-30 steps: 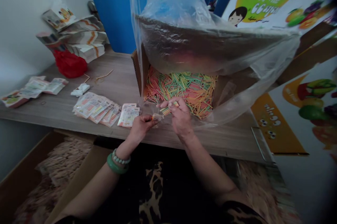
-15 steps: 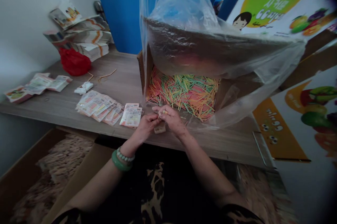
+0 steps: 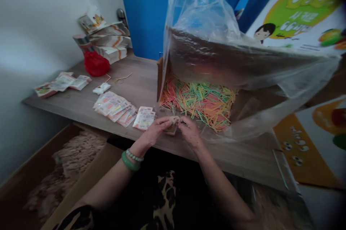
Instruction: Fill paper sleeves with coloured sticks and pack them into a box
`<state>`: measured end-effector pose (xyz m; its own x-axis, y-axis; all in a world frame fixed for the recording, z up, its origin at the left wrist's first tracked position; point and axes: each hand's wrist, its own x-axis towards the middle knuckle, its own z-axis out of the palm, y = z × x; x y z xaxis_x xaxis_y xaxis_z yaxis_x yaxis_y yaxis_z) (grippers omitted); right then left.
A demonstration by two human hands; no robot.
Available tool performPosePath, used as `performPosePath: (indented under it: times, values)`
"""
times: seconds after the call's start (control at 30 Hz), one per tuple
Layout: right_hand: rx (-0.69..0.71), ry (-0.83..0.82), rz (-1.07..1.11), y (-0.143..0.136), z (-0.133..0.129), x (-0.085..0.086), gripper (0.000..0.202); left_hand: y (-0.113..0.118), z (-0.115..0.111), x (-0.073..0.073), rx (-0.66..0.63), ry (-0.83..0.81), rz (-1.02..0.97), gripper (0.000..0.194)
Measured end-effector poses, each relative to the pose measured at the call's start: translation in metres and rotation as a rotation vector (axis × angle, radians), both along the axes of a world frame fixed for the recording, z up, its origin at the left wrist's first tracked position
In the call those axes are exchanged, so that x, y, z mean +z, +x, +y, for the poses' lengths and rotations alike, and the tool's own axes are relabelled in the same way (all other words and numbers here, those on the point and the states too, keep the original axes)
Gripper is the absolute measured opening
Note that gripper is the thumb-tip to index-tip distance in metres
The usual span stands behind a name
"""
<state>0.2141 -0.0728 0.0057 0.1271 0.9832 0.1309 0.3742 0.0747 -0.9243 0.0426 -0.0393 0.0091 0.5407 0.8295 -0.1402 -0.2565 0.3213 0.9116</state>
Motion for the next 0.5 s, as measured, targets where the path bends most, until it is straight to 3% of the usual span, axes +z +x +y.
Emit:
performPosePath:
  times: [0.13, 0.23, 0.37, 0.5]
  values:
    - [0.101, 0.035, 0.012, -0.017, -0.001, 0.007, 0.012, -0.005, -0.002, 0.010, 0.118, 0.147, 0.131, 0.028]
    - [0.202, -0.021, 0.101, -0.033, -0.001, 0.004, 0.015, -0.026, 0.003, 0.020, 0.275, 0.257, 0.202, 0.023]
    - [0.214, -0.127, 0.134, -0.048, 0.009, -0.013, 0.009, -0.089, 0.032, 0.031, 0.491, 0.274, 0.449, 0.022]
    - [0.101, -0.199, -0.136, -0.071, 0.033, -0.024, 0.006, -0.160, 0.085, 0.023, 0.686, 0.410, 0.811, 0.018]
